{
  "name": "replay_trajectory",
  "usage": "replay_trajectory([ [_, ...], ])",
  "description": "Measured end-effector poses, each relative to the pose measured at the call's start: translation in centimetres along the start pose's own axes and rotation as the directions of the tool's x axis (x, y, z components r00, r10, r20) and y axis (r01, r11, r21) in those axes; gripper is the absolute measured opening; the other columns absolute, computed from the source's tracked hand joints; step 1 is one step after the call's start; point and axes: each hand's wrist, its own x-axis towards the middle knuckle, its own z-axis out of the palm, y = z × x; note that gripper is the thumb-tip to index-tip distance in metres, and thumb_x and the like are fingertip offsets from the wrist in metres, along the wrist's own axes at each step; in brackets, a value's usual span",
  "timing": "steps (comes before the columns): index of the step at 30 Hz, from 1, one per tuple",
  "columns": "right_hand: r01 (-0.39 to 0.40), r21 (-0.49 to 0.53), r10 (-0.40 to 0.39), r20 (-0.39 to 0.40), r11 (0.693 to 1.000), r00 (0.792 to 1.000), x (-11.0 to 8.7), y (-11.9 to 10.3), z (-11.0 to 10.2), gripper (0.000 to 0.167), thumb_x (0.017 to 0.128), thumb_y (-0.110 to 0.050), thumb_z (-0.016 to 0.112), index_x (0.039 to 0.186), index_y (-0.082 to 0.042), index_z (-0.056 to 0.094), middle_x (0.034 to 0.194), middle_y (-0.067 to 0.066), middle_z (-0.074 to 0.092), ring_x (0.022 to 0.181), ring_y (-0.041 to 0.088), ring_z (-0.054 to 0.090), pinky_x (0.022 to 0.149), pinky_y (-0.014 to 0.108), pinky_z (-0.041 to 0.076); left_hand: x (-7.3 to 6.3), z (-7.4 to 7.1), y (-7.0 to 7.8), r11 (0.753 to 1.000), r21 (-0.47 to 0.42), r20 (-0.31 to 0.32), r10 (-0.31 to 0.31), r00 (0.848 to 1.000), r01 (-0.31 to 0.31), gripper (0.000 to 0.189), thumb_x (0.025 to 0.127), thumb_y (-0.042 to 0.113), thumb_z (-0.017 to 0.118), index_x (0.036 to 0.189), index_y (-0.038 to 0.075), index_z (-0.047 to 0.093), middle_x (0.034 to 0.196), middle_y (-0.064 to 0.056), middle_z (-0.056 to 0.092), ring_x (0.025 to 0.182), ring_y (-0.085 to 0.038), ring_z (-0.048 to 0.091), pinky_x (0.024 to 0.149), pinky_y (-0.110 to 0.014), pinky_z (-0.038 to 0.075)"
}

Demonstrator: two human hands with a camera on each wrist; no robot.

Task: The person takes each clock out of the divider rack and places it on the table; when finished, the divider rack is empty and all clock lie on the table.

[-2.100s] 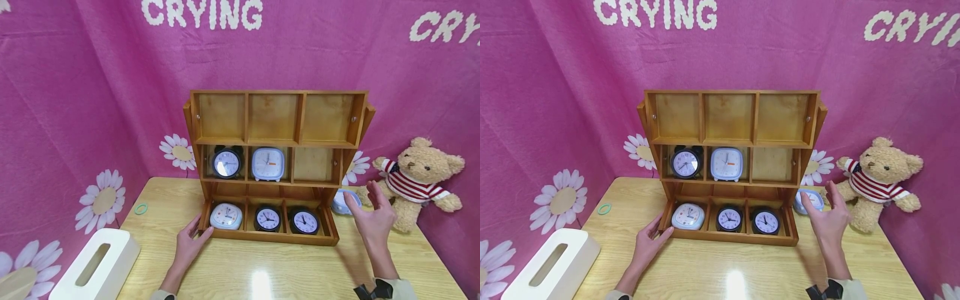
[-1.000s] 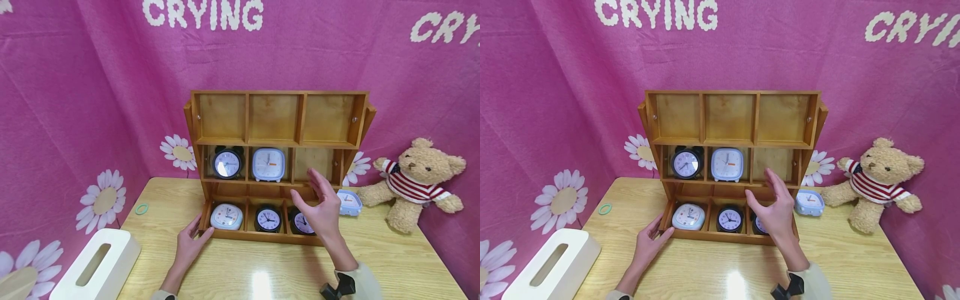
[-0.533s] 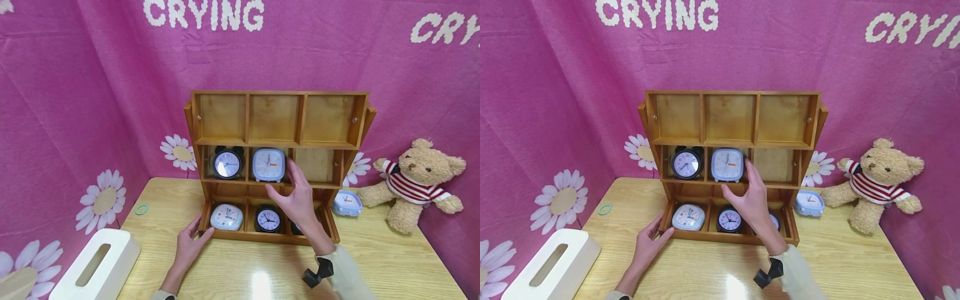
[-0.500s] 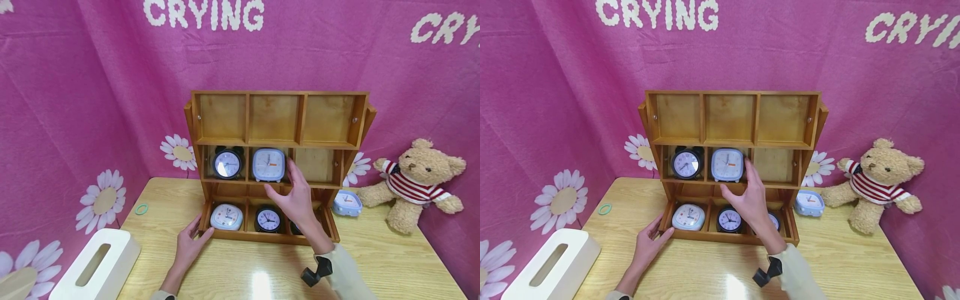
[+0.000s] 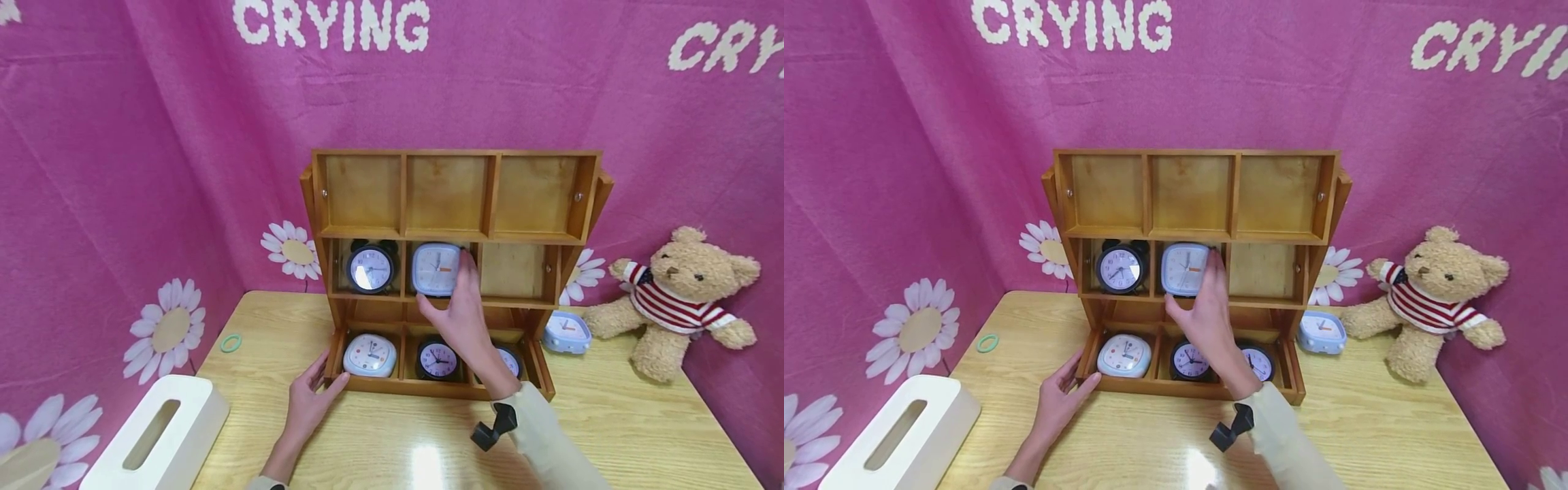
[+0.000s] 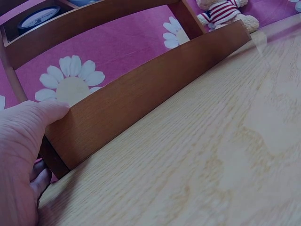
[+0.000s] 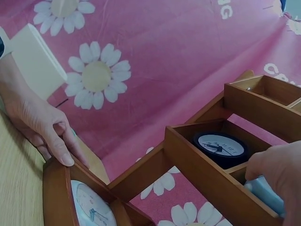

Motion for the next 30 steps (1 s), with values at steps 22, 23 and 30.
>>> replay_trajectory([
  [22, -0.004, -0.095, -0.008, -0.132, 0.995, 0.991, 0.6, 0.0, 1.5, 0.111, 0.074, -0.034, 0.095, 0.159, -0.003, 0.03, 0.147, 0.024, 0.046, 0.123, 0.038, 0.056, 0.099, 0.057, 0.055, 0.1, -0.2, 0.1, 1.0, -0.01, 0.012, 0.019, 1.0, -0.019, 0.066, 0.09, 0.018, 0.084, 0.148, 0.002, 0.057, 0.149, -0.015, 0.058, 0.135, -0.029, 0.057, 0.111, -0.04, 0.047],
  [23, -0.001, -0.092, -0.011, -0.137, 0.996, 0.991, 0.6, 0.1, 1.4, 0.111, 0.074, -0.034, 0.095, 0.159, -0.003, 0.03, 0.147, 0.024, 0.046, 0.122, 0.038, 0.056, 0.098, 0.057, 0.056, 0.1, -0.2, 0.1, 1.0, -0.009, 0.011, 0.017, 1.0, -0.017, 0.066, 0.09, 0.018, 0.085, 0.148, 0.002, 0.057, 0.149, -0.015, 0.059, 0.135, -0.029, 0.057, 0.111, -0.038, 0.047],
  [30, 0.035, -0.05, -0.043, -0.161, 0.998, 0.986, 0.2, 0.3, 1.2, 0.112, 0.072, -0.036, 0.095, 0.159, -0.003, 0.033, 0.146, 0.023, 0.049, 0.12, 0.037, 0.058, 0.097, 0.056, 0.056, 0.0, -0.1, 0.1, 1.0, -0.008, 0.005, 0.001, 1.0, -0.001, 0.068, 0.088, 0.017, 0.086, 0.147, 0.002, 0.058, 0.148, -0.014, 0.059, 0.134, -0.028, 0.058, 0.106, -0.023, 0.048],
])
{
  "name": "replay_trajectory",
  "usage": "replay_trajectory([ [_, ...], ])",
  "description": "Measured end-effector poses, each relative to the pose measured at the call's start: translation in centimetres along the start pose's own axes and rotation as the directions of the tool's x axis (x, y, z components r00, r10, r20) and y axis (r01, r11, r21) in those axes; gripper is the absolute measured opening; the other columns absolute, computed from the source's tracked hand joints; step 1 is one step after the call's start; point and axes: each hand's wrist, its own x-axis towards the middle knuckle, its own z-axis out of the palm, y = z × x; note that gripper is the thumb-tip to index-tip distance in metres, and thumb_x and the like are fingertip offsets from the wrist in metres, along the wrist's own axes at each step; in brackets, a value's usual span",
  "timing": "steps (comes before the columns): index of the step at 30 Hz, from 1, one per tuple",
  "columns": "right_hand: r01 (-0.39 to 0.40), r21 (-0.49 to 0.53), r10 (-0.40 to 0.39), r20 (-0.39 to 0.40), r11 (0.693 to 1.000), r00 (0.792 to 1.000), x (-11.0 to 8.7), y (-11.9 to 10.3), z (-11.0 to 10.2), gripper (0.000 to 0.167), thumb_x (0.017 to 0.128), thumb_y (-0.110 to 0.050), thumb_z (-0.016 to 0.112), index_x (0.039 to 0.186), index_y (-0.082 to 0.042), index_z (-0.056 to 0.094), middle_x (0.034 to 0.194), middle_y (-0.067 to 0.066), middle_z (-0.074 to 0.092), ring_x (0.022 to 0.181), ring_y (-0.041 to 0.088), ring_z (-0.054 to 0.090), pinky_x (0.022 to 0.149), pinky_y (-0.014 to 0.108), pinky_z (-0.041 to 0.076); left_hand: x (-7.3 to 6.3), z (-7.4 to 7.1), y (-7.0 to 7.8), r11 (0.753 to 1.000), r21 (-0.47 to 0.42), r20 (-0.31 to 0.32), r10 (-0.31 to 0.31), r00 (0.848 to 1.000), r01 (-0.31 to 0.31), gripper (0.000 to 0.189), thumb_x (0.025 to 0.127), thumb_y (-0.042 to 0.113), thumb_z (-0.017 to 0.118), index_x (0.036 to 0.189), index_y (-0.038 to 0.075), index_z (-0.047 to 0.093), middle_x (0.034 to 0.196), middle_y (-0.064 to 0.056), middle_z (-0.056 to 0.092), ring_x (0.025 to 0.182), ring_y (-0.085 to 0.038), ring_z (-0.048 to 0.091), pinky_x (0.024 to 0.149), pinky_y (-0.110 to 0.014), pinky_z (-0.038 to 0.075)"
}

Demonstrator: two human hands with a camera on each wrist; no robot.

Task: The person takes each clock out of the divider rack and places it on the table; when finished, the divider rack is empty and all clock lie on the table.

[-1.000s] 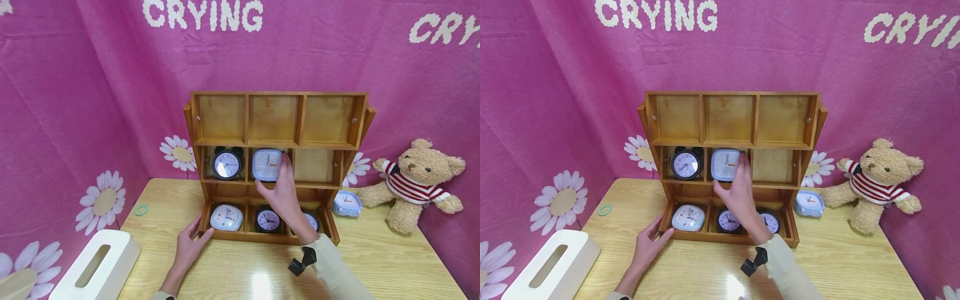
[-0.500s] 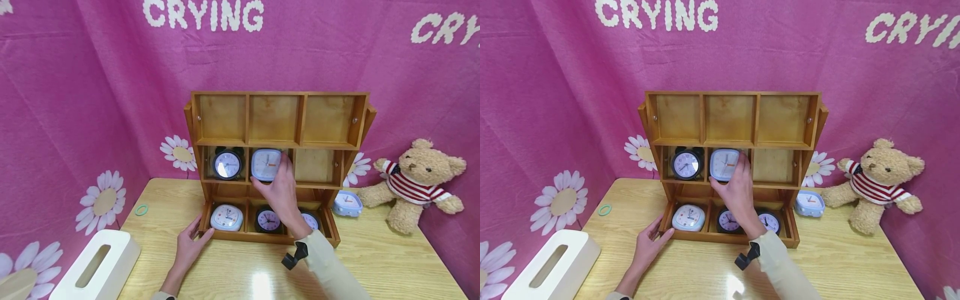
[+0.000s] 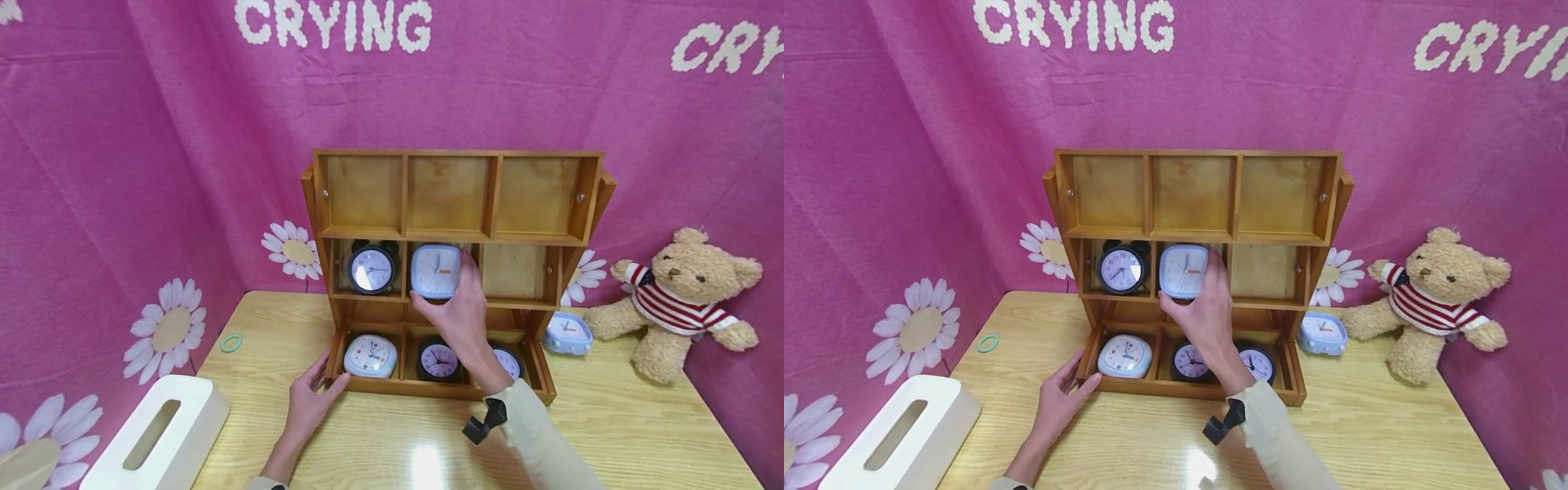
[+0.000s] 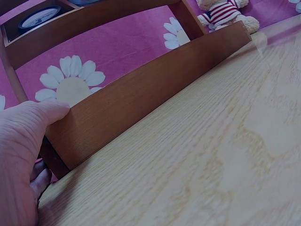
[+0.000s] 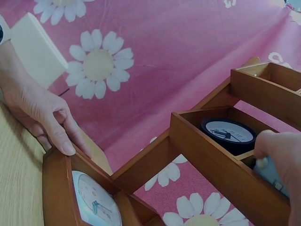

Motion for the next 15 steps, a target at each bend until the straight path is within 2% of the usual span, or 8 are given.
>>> replay_trajectory([
  [5, 0.038, 0.019, -0.038, -0.022, 0.999, 0.999, -0.4, -0.1, -0.6, 0.112, 0.071, -0.04, 0.095, 0.157, 0.0, 0.037, 0.141, 0.021, 0.054, 0.118, 0.035, 0.059, 0.096, 0.055, 0.056, -0.1, 0.0, 0.1, 1.0, 0.014, 0.002, 0.004, 1.0, -0.004, 0.067, 0.089, 0.019, 0.086, 0.147, 0.003, 0.058, 0.149, -0.015, 0.058, 0.135, -0.03, 0.058, 0.11, -0.042, 0.048],
  [7, 0.05, 0.028, -0.049, -0.036, 0.998, 0.998, -0.5, -0.3, -0.9, 0.111, 0.07, -0.04, 0.095, 0.156, 0.001, 0.038, 0.14, 0.02, 0.055, 0.118, 0.035, 0.059, 0.096, 0.055, 0.056, -0.1, 0.1, 0.2, 1.0, 0.018, 0.003, 0.007, 1.0, -0.007, 0.067, 0.089, 0.019, 0.086, 0.148, 0.002, 0.058, 0.149, -0.015, 0.058, 0.135, -0.031, 0.058, 0.11, -0.046, 0.048],
  [11, 0.049, 0.042, -0.047, -0.056, 0.998, 0.997, -0.6, -0.7, -1.5, 0.112, 0.07, -0.041, 0.095, 0.156, 0.002, 0.039, 0.143, 0.021, 0.055, 0.119, 0.036, 0.059, 0.096, 0.057, 0.056, -0.1, 0.1, 0.3, 1.0, 0.016, 0.002, 0.008, 1.0, -0.009, 0.067, 0.09, 0.02, 0.085, 0.148, 0.002, 0.057, 0.15, -0.015, 0.058, 0.134, -0.031, 0.058, 0.11, -0.042, 0.049],
  [15, 0.034, 0.041, -0.031, -0.062, 0.999, 0.998, -0.9, -1.0, -2.1, 0.114, 0.069, -0.042, 0.095, 0.156, 0.003, 0.039, 0.148, 0.023, 0.052, 0.125, 0.038, 0.058, 0.099, 0.059, 0.054, -0.1, 0.1, 0.3, 1.0, 0.01, -0.007, 0.001, 1.0, -0.001, 0.067, 0.088, 0.018, 0.086, 0.147, 0.003, 0.059, 0.149, -0.014, 0.058, 0.131, -0.029, 0.061, 0.106, -0.03, 0.05],
])
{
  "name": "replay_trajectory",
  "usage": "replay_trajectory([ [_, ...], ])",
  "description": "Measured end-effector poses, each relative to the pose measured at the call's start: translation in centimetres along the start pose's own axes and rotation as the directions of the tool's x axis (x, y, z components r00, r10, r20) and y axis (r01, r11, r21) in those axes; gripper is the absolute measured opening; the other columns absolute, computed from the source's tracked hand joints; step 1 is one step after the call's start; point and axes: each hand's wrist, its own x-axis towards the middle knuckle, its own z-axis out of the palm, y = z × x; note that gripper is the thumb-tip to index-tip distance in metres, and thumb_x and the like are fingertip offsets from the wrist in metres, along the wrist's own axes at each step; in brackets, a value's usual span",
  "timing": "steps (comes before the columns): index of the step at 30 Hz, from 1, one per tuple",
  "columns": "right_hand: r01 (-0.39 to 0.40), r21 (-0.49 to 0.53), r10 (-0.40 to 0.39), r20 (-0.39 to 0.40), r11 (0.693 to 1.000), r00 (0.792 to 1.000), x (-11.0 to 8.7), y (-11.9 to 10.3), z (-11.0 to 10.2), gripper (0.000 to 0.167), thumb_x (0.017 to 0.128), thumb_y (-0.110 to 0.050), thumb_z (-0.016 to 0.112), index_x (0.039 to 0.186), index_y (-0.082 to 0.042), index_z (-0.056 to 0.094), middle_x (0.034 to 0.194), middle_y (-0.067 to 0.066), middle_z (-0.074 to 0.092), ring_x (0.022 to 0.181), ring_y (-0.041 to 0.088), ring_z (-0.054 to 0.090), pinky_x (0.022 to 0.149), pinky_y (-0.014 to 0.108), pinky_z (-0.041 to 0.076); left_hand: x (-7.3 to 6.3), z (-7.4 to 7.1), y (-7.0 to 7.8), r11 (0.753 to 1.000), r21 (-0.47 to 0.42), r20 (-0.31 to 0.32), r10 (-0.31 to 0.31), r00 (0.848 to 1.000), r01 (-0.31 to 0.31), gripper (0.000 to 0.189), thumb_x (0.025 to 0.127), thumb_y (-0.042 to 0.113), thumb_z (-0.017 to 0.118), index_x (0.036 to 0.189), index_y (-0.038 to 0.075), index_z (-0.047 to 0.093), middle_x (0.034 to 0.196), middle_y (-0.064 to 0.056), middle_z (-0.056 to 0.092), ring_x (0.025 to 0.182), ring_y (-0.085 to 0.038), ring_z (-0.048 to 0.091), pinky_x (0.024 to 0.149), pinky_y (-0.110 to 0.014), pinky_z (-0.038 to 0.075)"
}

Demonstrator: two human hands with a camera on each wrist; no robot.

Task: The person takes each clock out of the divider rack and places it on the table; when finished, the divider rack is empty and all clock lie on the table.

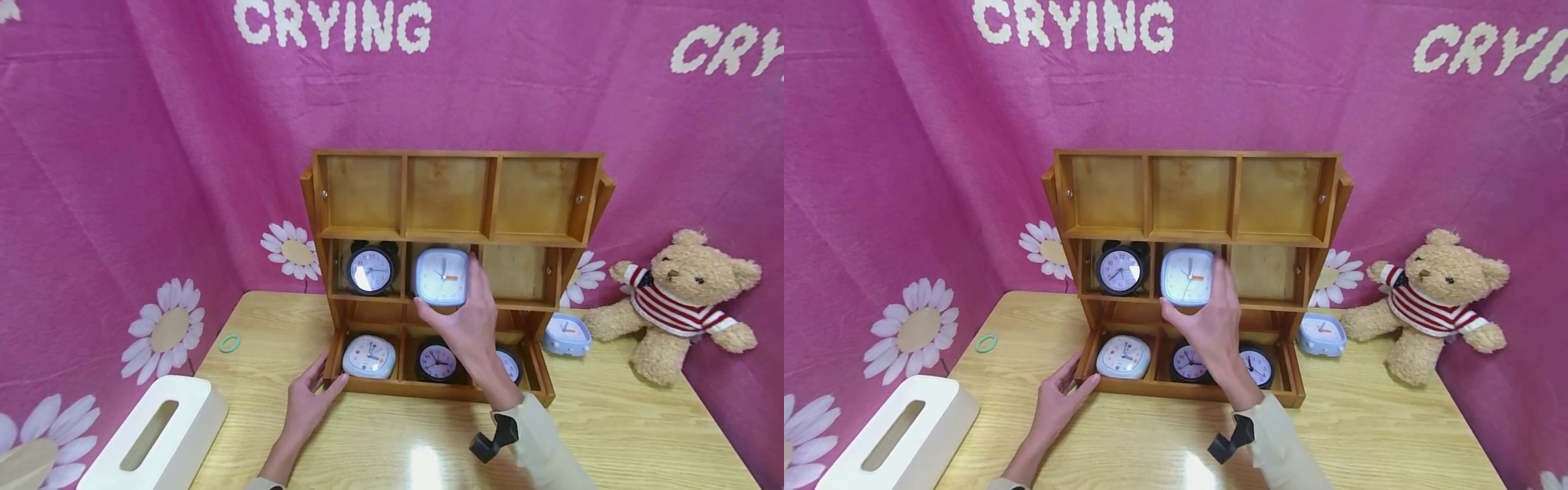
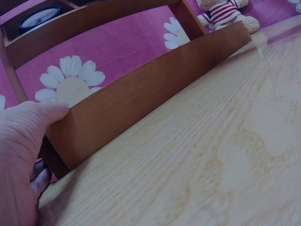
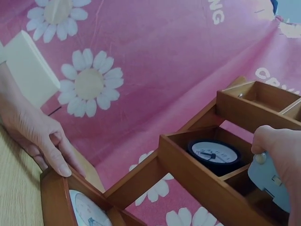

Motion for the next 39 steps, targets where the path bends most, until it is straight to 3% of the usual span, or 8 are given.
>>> replay_trajectory([
  [7, -0.011, -0.003, 0.011, -0.021, 1.0, 1.0, -0.6, -0.3, -1.2, 0.113, 0.067, -0.038, 0.096, 0.156, 0.002, 0.04, 0.153, 0.025, 0.049, 0.134, 0.042, 0.053, 0.104, 0.063, 0.05, 0.1, 0.0, -0.2, 1.0, -0.017, -0.002, 0.011, 1.0, -0.011, 0.067, 0.087, 0.015, 0.086, 0.147, 0.001, 0.058, 0.148, -0.015, 0.059, 0.133, -0.028, 0.059, 0.101, -0.015, 0.048],
  [18, -0.05, 0.009, 0.05, -0.04, 0.999, 0.998, -2.1, 0.3, -4.0, 0.113, 0.064, -0.033, 0.099, 0.156, 0.0, 0.042, 0.151, 0.02, 0.052, 0.131, 0.039, 0.055, 0.105, 0.063, 0.048, 0.0, 0.0, 0.0, 1.0, 0.006, 0.004, -0.003, 1.0, 0.003, 0.068, 0.088, 0.019, 0.086, 0.148, 0.002, 0.057, 0.149, -0.014, 0.058, 0.135, -0.03, 0.058, 0.111, -0.043, 0.047],
  [27, -0.095, -0.005, 0.095, -0.045, 0.995, 0.994, -3.3, 1.9, -6.2, 0.11, 0.064, -0.027, 0.099, 0.156, -0.004, 0.043, 0.148, 0.021, 0.053, 0.127, 0.038, 0.054, 0.102, 0.06, 0.047, 0.0, 0.0, 0.0, 1.0, 0.022, -0.005, -0.002, 1.0, 0.002, 0.067, 0.089, 0.018, 0.086, 0.147, 0.003, 0.058, 0.149, -0.014, 0.059, 0.132, -0.03, 0.06, 0.109, -0.041, 0.05],
  [35, -0.162, -0.035, 0.162, -0.012, 0.986, 0.987, -4.6, 3.3, -8.8, 0.109, 0.066, -0.021, 0.096, 0.158, -0.004, 0.04, 0.151, 0.021, 0.05, 0.131, 0.037, 0.049, 0.104, 0.064, 0.045, 0.1, 0.1, -0.1, 1.0, 0.014, -0.004, 0.01, 1.0, -0.01, 0.066, 0.09, 0.017, 0.085, 0.147, 0.001, 0.058, 0.148, -0.015, 0.059, 0.134, -0.032, 0.058, 0.111, -0.046, 0.048],
  [39, -0.176, -0.061, 0.174, -0.032, 0.983, 0.984, -5.5, 4.2, -10.0, 0.112, 0.063, -0.018, 0.097, 0.158, -0.001, 0.04, 0.15, 0.024, 0.051, 0.13, 0.036, 0.05, 0.099, 0.055, 0.044, 0.0, 0.0, 0.0, 1.0, 0.009, 0.0, 0.006, 1.0, -0.006, 0.066, 0.09, 0.018, 0.084, 0.148, 0.002, 0.057, 0.149, -0.015, 0.058, 0.134, -0.031, 0.058, 0.111, -0.046, 0.048],
])
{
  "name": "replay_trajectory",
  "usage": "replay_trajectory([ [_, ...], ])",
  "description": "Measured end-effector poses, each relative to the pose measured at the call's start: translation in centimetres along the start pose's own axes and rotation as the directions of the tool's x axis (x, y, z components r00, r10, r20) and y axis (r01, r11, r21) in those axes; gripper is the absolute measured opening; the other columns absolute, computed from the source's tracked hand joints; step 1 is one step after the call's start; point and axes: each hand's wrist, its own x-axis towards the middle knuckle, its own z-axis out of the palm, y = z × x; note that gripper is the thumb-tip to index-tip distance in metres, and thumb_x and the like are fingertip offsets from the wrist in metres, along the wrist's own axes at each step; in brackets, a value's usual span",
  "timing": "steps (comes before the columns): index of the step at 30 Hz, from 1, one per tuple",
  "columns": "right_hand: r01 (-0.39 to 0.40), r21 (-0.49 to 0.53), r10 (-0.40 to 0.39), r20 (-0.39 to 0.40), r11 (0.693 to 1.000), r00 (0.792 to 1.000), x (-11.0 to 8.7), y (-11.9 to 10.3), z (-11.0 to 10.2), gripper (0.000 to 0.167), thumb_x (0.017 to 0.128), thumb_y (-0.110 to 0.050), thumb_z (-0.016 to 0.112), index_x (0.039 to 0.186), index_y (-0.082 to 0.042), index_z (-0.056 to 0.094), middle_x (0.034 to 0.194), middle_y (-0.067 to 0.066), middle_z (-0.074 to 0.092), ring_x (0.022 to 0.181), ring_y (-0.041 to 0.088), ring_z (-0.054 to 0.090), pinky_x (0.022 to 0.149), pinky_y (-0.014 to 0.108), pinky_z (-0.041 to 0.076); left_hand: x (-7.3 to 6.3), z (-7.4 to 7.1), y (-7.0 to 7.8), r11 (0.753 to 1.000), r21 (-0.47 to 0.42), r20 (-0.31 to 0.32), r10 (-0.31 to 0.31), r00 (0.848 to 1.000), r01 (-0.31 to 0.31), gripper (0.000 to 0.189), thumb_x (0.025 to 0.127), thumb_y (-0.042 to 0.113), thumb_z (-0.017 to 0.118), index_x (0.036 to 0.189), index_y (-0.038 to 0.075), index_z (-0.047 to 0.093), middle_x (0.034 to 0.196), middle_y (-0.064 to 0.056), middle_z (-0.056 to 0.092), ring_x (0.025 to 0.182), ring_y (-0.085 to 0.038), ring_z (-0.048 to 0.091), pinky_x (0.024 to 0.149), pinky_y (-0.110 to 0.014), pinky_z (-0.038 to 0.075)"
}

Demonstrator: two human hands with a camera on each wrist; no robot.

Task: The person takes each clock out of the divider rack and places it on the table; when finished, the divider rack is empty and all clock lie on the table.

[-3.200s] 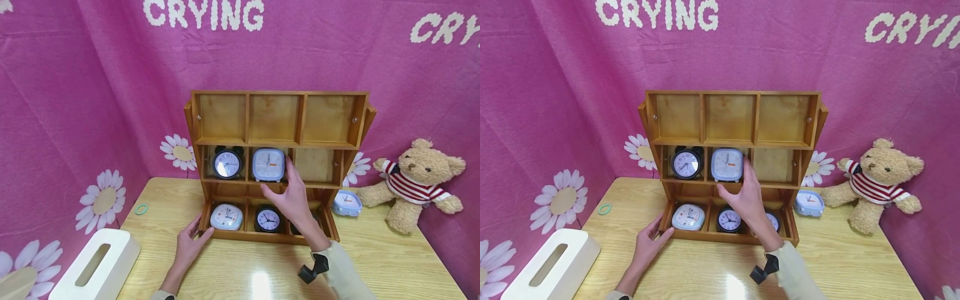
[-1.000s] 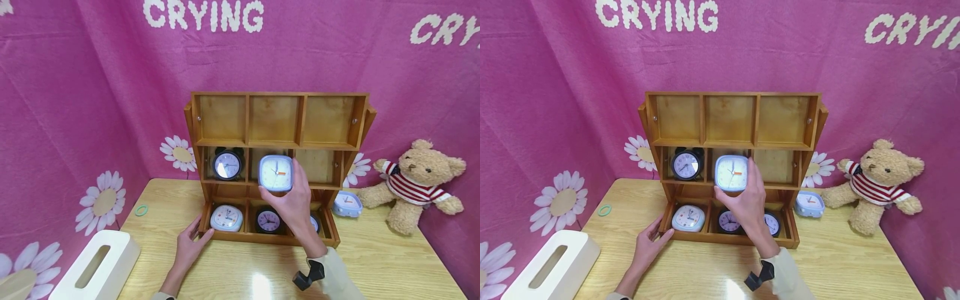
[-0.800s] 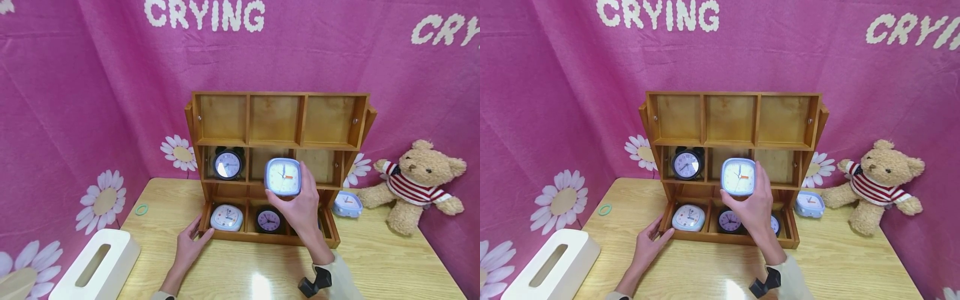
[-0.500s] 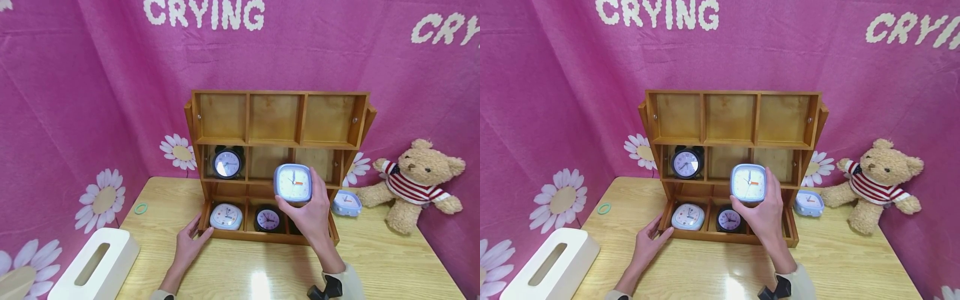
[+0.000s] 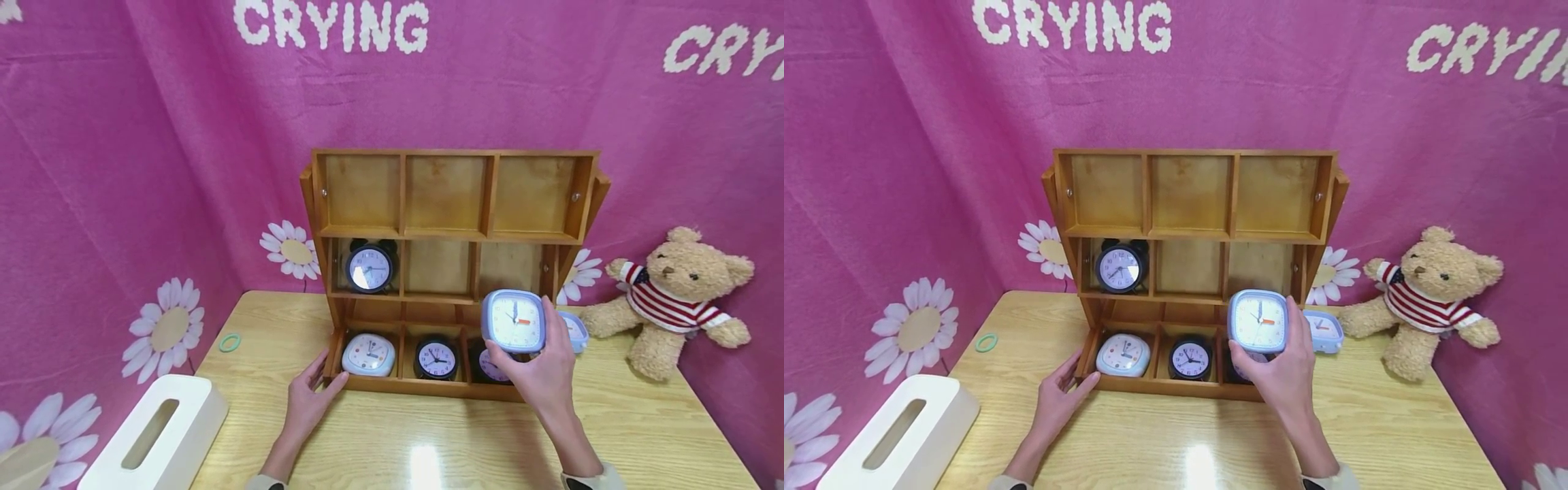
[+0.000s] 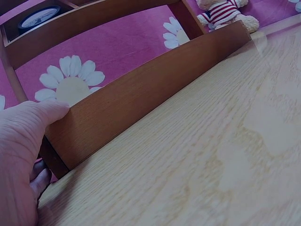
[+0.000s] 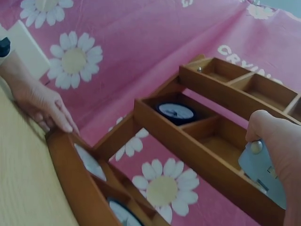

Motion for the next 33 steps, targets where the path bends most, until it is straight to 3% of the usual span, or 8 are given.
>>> replay_trajectory([
  [3, -0.013, -0.011, 0.013, -0.012, 1.0, 1.0, -0.4, 0.8, -0.8, 0.112, 0.062, -0.016, 0.097, 0.157, 0.0, 0.041, 0.149, 0.025, 0.051, 0.128, 0.037, 0.05, 0.096, 0.054, 0.043, 0.0, 0.0, 0.0, 1.0, -0.006, 0.002, -0.011, 1.0, 0.011, 0.066, 0.09, 0.018, 0.085, 0.148, 0.002, 0.057, 0.149, -0.015, 0.058, 0.134, -0.03, 0.059, 0.111, -0.044, 0.048],
  [5, -0.01, -0.018, 0.01, -0.024, 1.0, 1.0, -0.6, 1.5, -1.4, 0.111, 0.061, -0.016, 0.097, 0.156, -0.001, 0.043, 0.148, 0.025, 0.052, 0.128, 0.037, 0.051, 0.099, 0.044, 0.044, 0.0, 0.0, 0.1, 1.0, -0.005, -0.001, -0.018, 1.0, 0.018, 0.067, 0.089, 0.018, 0.085, 0.148, 0.003, 0.058, 0.149, -0.014, 0.058, 0.133, -0.029, 0.059, 0.11, -0.04, 0.049],
  [7, -0.008, -0.03, 0.007, -0.035, 1.0, 0.999, -0.7, 2.1, -2.0, 0.11, 0.06, -0.015, 0.097, 0.156, -0.001, 0.044, 0.147, 0.026, 0.053, 0.129, 0.038, 0.051, 0.102, 0.042, 0.043, 0.0, 0.0, 0.0, 1.0, -0.002, -0.005, -0.02, 1.0, 0.02, 0.067, 0.089, 0.018, 0.086, 0.147, 0.003, 0.058, 0.149, -0.014, 0.059, 0.131, -0.03, 0.061, 0.108, -0.037, 0.05],
  [10, -0.013, -0.059, 0.01, -0.056, 0.998, 0.998, -0.9, 3.0, -3.0, 0.109, 0.059, -0.015, 0.096, 0.155, -0.002, 0.045, 0.146, 0.026, 0.054, 0.129, 0.039, 0.052, 0.105, 0.027, 0.038, 0.0, 0.0, 0.0, 1.0, 0.001, -0.008, -0.013, 1.0, 0.013, 0.067, 0.089, 0.019, 0.086, 0.148, 0.002, 0.058, 0.149, -0.015, 0.058, 0.13, -0.032, 0.062, 0.108, -0.038, 0.051],
  [16, -0.074, -0.101, 0.065, -0.085, 0.992, 0.994, -1.1, 4.4, -5.2, 0.11, 0.058, -0.014, 0.095, 0.155, -0.003, 0.046, 0.143, 0.029, 0.055, 0.124, 0.042, 0.053, 0.1, 0.017, 0.033, 0.0, 0.0, 0.0, 1.0, -0.003, -0.013, -0.004, 1.0, 0.004, 0.066, 0.089, 0.019, 0.086, 0.147, 0.002, 0.058, 0.148, -0.016, 0.059, 0.13, -0.033, 0.062, 0.108, -0.038, 0.051],
  [23, -0.173, -0.135, 0.167, -0.054, 0.976, 0.984, -1.7, 7.0, -7.4, 0.112, 0.061, -0.014, 0.093, 0.159, -0.004, 0.04, 0.152, 0.03, 0.048, 0.133, 0.048, 0.048, 0.116, 0.054, 0.035, -0.1, 0.1, -0.1, 1.0, 0.023, -0.026, 0.005, 1.0, -0.004, 0.066, 0.088, 0.017, 0.086, 0.146, 0.001, 0.058, 0.147, -0.016, 0.059, 0.128, -0.034, 0.063, 0.106, -0.04, 0.052],
  [27, -0.216, -0.144, 0.214, -0.029, 0.966, 0.976, -2.0, 8.7, -8.1, 0.113, 0.063, -0.015, 0.092, 0.161, -0.004, 0.036, 0.156, 0.03, 0.044, 0.139, 0.052, 0.044, 0.12, 0.061, 0.031, -0.1, 0.2, -0.1, 0.999, 0.034, -0.029, 0.012, 1.0, -0.011, 0.066, 0.089, 0.017, 0.086, 0.146, 0.001, 0.059, 0.147, -0.017, 0.06, 0.127, -0.035, 0.063, 0.106, -0.042, 0.053],
  [33, -0.225, -0.189, 0.233, 0.018, 0.956, 0.972, -2.5, 11.2, -8.4, 0.113, 0.063, -0.016, 0.091, 0.159, 0.004, 0.033, 0.152, 0.036, 0.043, 0.135, 0.057, 0.043, 0.115, 0.071, 0.031, 0.0, 0.1, -0.1, 1.0, 0.025, -0.013, -0.009, 1.0, 0.01, 0.067, 0.088, 0.019, 0.086, 0.147, 0.003, 0.058, 0.149, -0.013, 0.059, 0.131, -0.031, 0.061, 0.108, -0.044, 0.05],
])
